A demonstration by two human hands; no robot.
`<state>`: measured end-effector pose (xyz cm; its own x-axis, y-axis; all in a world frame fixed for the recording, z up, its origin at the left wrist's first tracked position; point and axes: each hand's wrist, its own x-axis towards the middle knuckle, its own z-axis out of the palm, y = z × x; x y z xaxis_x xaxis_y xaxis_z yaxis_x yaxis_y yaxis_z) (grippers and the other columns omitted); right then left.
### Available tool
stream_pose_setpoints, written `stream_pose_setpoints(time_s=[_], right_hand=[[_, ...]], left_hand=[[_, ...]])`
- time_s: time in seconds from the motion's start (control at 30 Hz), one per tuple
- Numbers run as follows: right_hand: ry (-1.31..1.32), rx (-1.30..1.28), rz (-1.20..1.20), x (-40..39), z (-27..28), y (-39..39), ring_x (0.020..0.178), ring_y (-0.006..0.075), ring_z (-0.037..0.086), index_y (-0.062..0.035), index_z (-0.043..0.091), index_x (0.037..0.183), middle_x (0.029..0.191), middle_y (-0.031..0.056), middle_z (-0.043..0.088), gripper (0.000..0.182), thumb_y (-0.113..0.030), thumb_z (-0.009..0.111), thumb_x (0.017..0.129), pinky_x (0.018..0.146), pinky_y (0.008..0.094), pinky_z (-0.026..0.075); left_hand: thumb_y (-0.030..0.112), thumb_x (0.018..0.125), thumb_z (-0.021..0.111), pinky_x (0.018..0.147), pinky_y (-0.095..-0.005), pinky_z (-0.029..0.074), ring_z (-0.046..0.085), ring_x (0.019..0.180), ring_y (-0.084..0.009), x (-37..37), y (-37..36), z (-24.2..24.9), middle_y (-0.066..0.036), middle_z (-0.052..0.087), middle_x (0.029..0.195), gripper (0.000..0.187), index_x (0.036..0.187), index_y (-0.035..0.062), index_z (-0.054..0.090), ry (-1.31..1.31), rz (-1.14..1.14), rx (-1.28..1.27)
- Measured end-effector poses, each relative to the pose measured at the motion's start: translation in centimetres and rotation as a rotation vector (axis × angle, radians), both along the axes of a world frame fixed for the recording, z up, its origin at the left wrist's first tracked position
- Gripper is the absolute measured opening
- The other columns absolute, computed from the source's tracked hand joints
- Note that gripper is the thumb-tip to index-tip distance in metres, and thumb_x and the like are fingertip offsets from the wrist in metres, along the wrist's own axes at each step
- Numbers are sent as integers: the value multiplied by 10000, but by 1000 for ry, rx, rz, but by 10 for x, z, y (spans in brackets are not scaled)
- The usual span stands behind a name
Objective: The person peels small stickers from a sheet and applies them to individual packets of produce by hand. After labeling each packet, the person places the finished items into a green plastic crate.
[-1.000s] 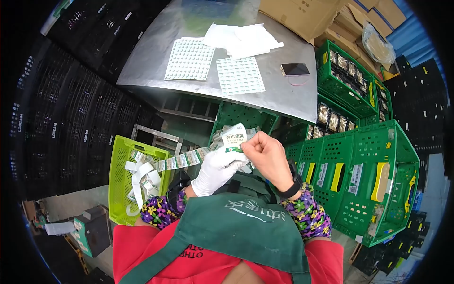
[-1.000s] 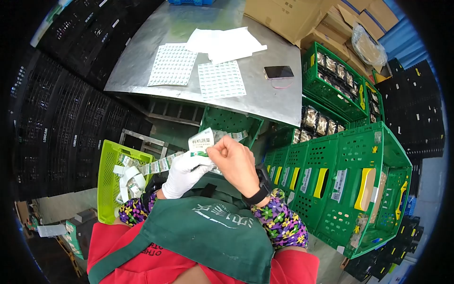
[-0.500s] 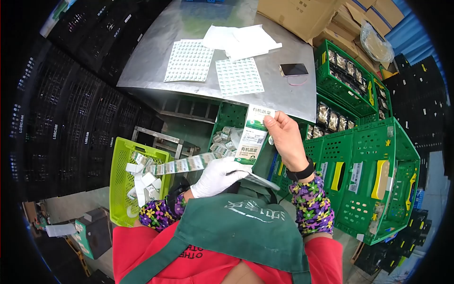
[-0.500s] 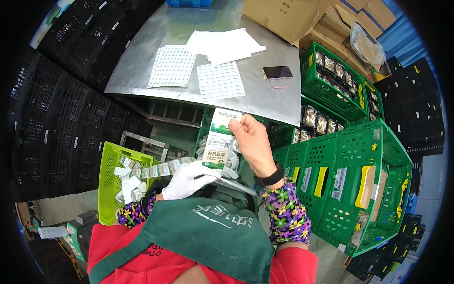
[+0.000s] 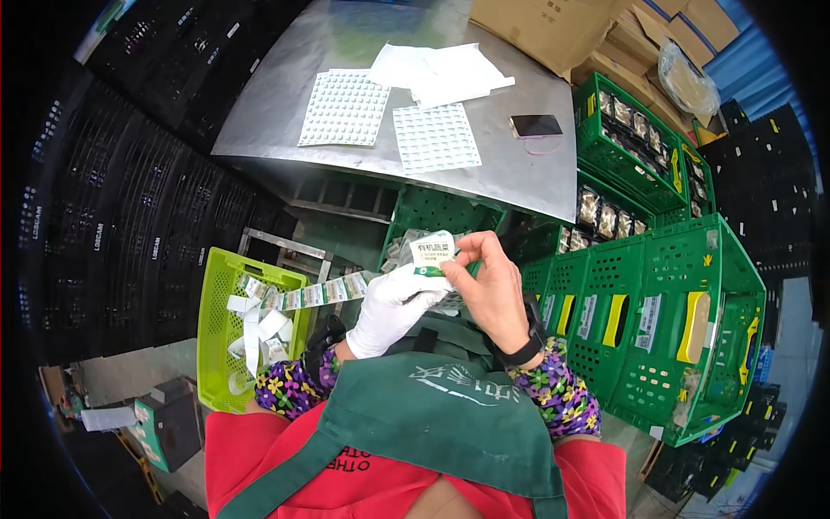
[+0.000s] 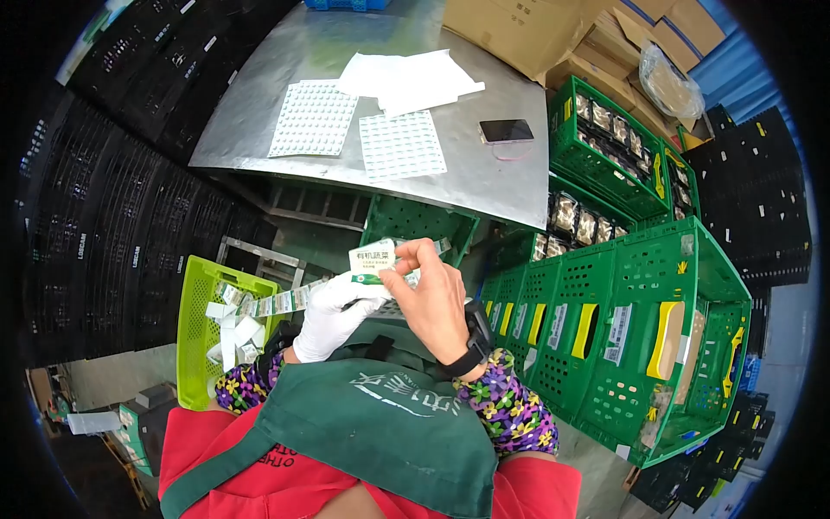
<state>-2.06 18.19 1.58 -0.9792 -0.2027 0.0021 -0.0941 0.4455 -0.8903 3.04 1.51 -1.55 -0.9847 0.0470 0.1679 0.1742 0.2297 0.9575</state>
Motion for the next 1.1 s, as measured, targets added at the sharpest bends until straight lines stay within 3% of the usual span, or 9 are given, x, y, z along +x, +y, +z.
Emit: stream_pose_setpoints(time_s=[0.1,0.17,0.27,0.33,0.5,0.6,0.83,0.93,1.1], right_hand=[[183,115,-36,-4,-4,6,658,123,539,-17,586,1027,772,47,632,285,-180,735,847,609,266,433],[-275,-256,186,-14,-22,19,700,78,517,-15,597,925,766,7,610,198,-170,713,885,624,250,423],[-209,-562,69,-27,-7,20,711,40,478,-26,595,853,779,-36,583,165,-151,662,938,627,230,405],[-299,-656,-41,-38,5,25,731,24,451,-34,603,866,795,-56,572,150,-142,620,969,676,203,381],[-254,-506,-101,-26,3,21,822,40,540,3,555,1201,1079,34,562,305,-28,625,905,745,201,455],[-226,-601,14,-6,-4,7,830,55,553,-2,560,1168,1091,21,541,321,70,602,858,754,209,475],[-176,-243,63,-9,-26,8,782,107,554,-27,608,1022,997,42,548,218,33,598,813,722,248,464],[-236,-341,15,-17,-25,30,773,90,511,-13,586,1078,959,33,561,256,6,600,822,718,242,443],[106,7,164,-9,-10,56,828,200,577,-27,568,1067,946,73,613,279,-127,691,837,817,326,456]], left_hand=[[39,815,710,722,-318,534,697,836,-256,-2,-5,4,-125,712,965,187,1000,66,728,-8,-10,-36],[72,820,717,731,-335,534,697,834,-260,-3,-7,2,-112,715,961,171,990,84,736,27,-119,-15],[132,831,722,760,-346,532,699,857,-246,1,3,5,-94,722,950,156,982,101,745,78,-188,-109],[121,853,722,811,-314,531,696,910,-210,8,1,-1,-108,730,973,161,1002,64,743,-160,-311,-214],[164,851,710,751,-349,532,695,851,-259,9,2,3,-110,726,928,162,986,81,741,-99,-149,-124],[154,842,714,723,-359,537,690,827,-280,4,0,8,-100,721,913,159,984,87,735,-97,-124,-144],[145,825,716,710,-377,537,673,824,-304,1,1,-3,-83,707,924,199,1022,118,727,210,-158,-314],[135,834,713,724,-357,537,680,835,-279,-2,-1,-1,-85,711,952,184,1016,119,733,295,-139,-332],[44,871,656,768,-285,521,669,856,-138,-12,-15,6,-87,726,961,205,1065,25,719,-135,88,175]])
